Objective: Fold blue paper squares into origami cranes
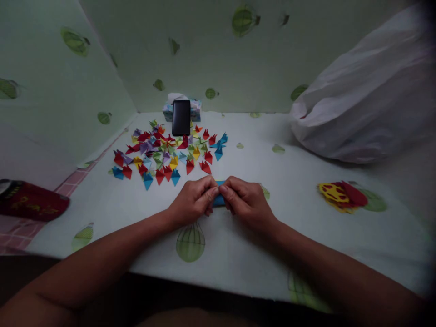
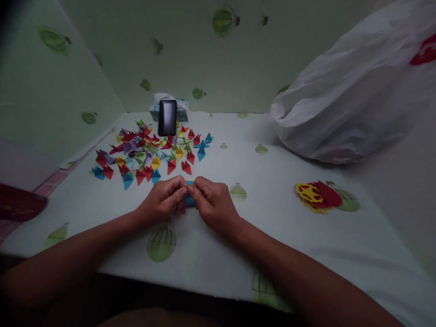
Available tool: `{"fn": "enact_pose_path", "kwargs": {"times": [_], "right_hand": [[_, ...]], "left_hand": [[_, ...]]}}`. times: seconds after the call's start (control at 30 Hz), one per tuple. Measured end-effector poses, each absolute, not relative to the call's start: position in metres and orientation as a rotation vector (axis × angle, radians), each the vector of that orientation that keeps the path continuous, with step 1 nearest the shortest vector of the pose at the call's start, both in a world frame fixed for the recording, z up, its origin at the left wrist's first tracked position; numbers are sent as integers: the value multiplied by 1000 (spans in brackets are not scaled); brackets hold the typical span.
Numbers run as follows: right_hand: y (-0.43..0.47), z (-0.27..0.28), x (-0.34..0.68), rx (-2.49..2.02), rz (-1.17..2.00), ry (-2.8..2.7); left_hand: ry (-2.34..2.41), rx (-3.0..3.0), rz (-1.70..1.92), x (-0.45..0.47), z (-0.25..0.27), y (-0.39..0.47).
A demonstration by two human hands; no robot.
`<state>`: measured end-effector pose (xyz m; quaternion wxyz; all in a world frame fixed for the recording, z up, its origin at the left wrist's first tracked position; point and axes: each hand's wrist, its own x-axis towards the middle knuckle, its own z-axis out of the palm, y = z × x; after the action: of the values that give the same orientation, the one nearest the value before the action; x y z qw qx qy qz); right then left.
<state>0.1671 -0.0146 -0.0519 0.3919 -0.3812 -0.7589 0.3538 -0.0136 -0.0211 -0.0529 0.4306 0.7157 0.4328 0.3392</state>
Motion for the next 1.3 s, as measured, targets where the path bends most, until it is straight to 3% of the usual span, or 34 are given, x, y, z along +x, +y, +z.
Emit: {"fn": "enact_pose_path", "kwargs": {"times": [0.27,0.43,0.9,1.07,1.3], "right_hand": [[-11,-55,167,-978,906,-1910],[-8,-56,169,-973,753,-1941],[-1,-53,171,-992,1042,-1939],[7,-55,174,-929,867,-2041],[1,-52,172,-884,1425,-1659]], "left_hand": [[993,1681,871,-14,-52,-18],[993,1670,901,-14,-50,-17],[1000,1680,884,-16,-49,-11],[1059,1800,1015,-16,-50,-7],[1013,1229,1108,-15,-56,-7]]}}
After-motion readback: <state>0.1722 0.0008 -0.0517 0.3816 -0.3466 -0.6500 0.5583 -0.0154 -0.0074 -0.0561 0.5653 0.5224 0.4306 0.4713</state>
